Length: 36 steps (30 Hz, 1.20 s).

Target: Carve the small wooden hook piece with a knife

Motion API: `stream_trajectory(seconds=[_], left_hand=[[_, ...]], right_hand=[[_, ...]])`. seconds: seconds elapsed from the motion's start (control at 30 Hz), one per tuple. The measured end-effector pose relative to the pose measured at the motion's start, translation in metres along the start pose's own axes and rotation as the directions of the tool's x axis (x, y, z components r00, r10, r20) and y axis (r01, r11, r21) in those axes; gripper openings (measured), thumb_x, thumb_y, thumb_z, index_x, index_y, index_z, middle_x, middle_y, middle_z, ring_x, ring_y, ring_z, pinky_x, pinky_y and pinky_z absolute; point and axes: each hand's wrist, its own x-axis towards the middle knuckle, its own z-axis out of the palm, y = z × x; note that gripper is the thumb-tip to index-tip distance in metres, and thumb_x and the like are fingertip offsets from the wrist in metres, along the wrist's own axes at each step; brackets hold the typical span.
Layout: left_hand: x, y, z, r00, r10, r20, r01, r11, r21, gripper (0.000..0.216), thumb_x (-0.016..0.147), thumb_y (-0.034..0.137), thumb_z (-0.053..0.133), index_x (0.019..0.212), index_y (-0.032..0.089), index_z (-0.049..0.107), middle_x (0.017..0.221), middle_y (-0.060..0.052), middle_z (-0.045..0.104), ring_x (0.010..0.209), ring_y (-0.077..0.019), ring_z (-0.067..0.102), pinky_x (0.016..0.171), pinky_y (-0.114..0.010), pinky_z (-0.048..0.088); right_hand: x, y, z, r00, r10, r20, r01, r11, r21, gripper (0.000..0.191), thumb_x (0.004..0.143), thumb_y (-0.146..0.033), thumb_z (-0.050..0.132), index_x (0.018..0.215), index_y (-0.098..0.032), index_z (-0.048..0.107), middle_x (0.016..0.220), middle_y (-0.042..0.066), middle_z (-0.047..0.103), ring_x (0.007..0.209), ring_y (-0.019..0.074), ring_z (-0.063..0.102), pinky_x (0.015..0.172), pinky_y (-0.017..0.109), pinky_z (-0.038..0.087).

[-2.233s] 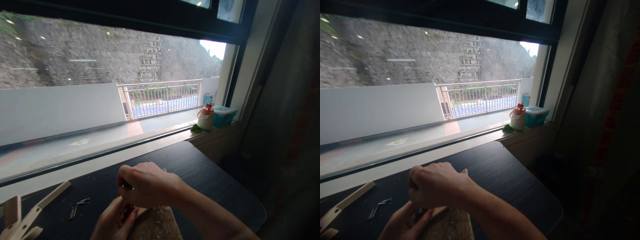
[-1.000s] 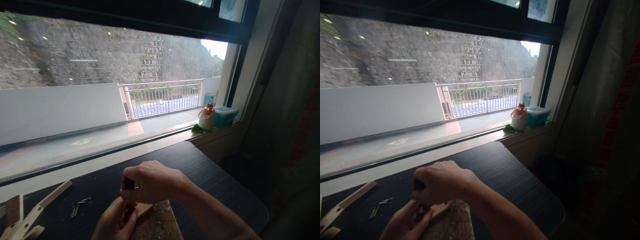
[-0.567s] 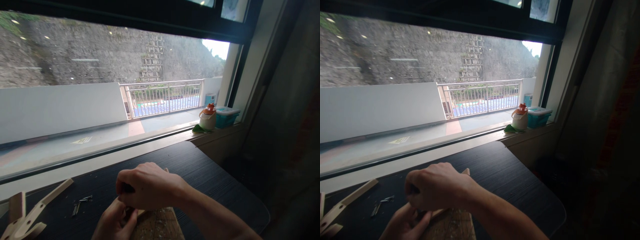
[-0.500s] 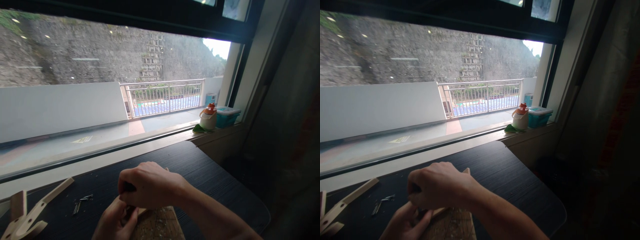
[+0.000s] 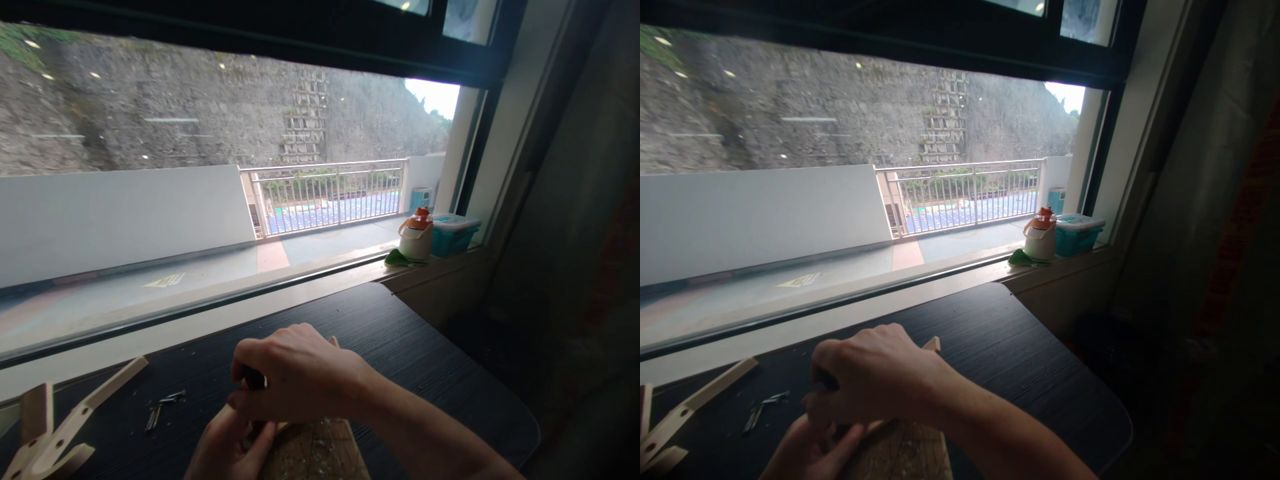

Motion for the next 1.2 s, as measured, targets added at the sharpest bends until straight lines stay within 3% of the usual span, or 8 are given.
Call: stream_trajectory(seconds=[0.13, 0.23, 0.43, 0.53, 0.77, 0.9, 1.03, 1.2], left_hand=[[0.001, 0.002, -0.001, 0.999, 0.026, -0.019, -0.025, 0.999, 0.039, 0.006, 0.07, 0.022, 0.06, 0.067, 0.018, 0.062, 0.058, 0.0, 0.065, 0.051, -0.0154, 0.062, 0.046, -0.019, 0.049], [0.003, 0.007, 0.0, 0.998, 0.046, -0.037, -0.044, 0.998, 0.033, 0.009, 0.069, 0.02, 0.059, 0.061, 0.018, 0.06, 0.054, 0.001, 0.062, 0.047, -0.0139, 0.06, 0.043, -0.018, 0.047], [0.003, 0.004, 0.002, 0.999, -0.018, 0.042, 0.02, 0.998, -0.064, 0.012, 0.076, 0.025, 0.059, 0.085, 0.018, 0.063, 0.071, -0.001, 0.07, 0.061, -0.0159, 0.067, 0.053, -0.019, 0.052], [0.002, 0.0, 0.003, 0.997, -0.028, 0.068, 0.033, 0.997, -0.07, 0.013, 0.077, 0.027, 0.059, 0.084, 0.018, 0.063, 0.073, -0.003, 0.071, 0.064, -0.0175, 0.068, 0.055, -0.02, 0.053], [0.001, 0.001, -0.001, 0.998, -0.038, 0.054, 0.037, 0.999, 0.021, 0.012, 0.073, 0.024, 0.058, 0.064, 0.017, 0.062, 0.06, -0.001, 0.066, 0.054, -0.0165, 0.062, 0.046, -0.019, 0.049], [0.001, 0.004, -0.002, 0.999, -0.028, 0.037, 0.027, 1.0, 0.015, 0.009, 0.072, 0.024, 0.058, 0.065, 0.017, 0.061, 0.06, 0.0, 0.065, 0.053, -0.0161, 0.061, 0.042, -0.019, 0.047], [0.002, 0.005, 0.0, 1.0, 0.006, 0.025, -0.007, 1.0, 0.018, 0.008, 0.073, 0.024, 0.058, 0.069, 0.018, 0.061, 0.062, 0.0, 0.065, 0.055, -0.015, 0.062, 0.049, -0.019, 0.05], [0.003, 0.001, 0.002, 0.997, -0.007, 0.077, 0.007, 1.0, -0.006, 0.009, 0.077, 0.027, 0.057, 0.077, 0.019, 0.062, 0.069, -0.001, 0.068, 0.06, -0.0149, 0.065, 0.054, -0.019, 0.052]], right_hand=[[-0.002, -0.001, -0.004, 0.997, -0.075, 0.03, 0.074, 0.997, 0.032, 0.021, 0.081, -0.033, 0.045, 0.095, -0.027, 0.059, 0.072, -0.003, 0.06, 0.063, 0.0103, 0.05, 0.055, 0.022, 0.028], [-0.001, -0.001, -0.003, 0.998, -0.051, 0.036, 0.049, 0.998, 0.048, 0.019, 0.08, -0.034, 0.045, 0.088, -0.025, 0.06, 0.068, -0.003, 0.057, 0.059, 0.0101, 0.047, 0.053, 0.022, 0.027], [0.005, 0.0, 0.004, 0.998, 0.038, -0.046, -0.037, 0.999, 0.016, 0.025, 0.082, -0.043, 0.049, 0.08, -0.02, 0.06, 0.062, -0.001, 0.055, 0.058, 0.0104, 0.044, 0.052, 0.022, 0.024], [0.005, -0.001, 0.006, 0.996, 0.039, -0.082, -0.041, 0.999, -0.022, 0.027, 0.083, -0.043, 0.047, 0.075, -0.019, 0.058, 0.059, -0.001, 0.053, 0.056, 0.0105, 0.044, 0.052, 0.023, 0.023], [0.002, -0.002, 0.005, 0.992, -0.115, -0.047, 0.116, 0.993, 0.019, 0.018, 0.083, -0.032, 0.046, 0.094, -0.026, 0.058, 0.083, -0.003, 0.066, 0.07, 0.0109, 0.055, 0.059, 0.022, 0.031], [0.002, -0.004, 0.005, 0.998, -0.067, 0.022, 0.067, 0.998, 0.009, 0.023, 0.085, -0.028, 0.039, 0.093, -0.027, 0.061, 0.075, -0.003, 0.065, 0.065, 0.0117, 0.056, 0.057, 0.024, 0.03], [0.006, 0.0, 0.008, 0.997, -0.046, -0.055, 0.048, 0.998, 0.032, 0.024, 0.083, -0.027, 0.042, 0.093, -0.026, 0.064, 0.073, -0.002, 0.066, 0.065, 0.0116, 0.056, 0.058, 0.024, 0.03], [0.01, 0.005, 0.013, 0.989, 0.079, -0.123, -0.072, 0.995, 0.063, 0.024, 0.081, -0.027, 0.044, 0.092, -0.024, 0.065, 0.072, 0.0, 0.066, 0.067, 0.0124, 0.057, 0.058, 0.024, 0.032]])
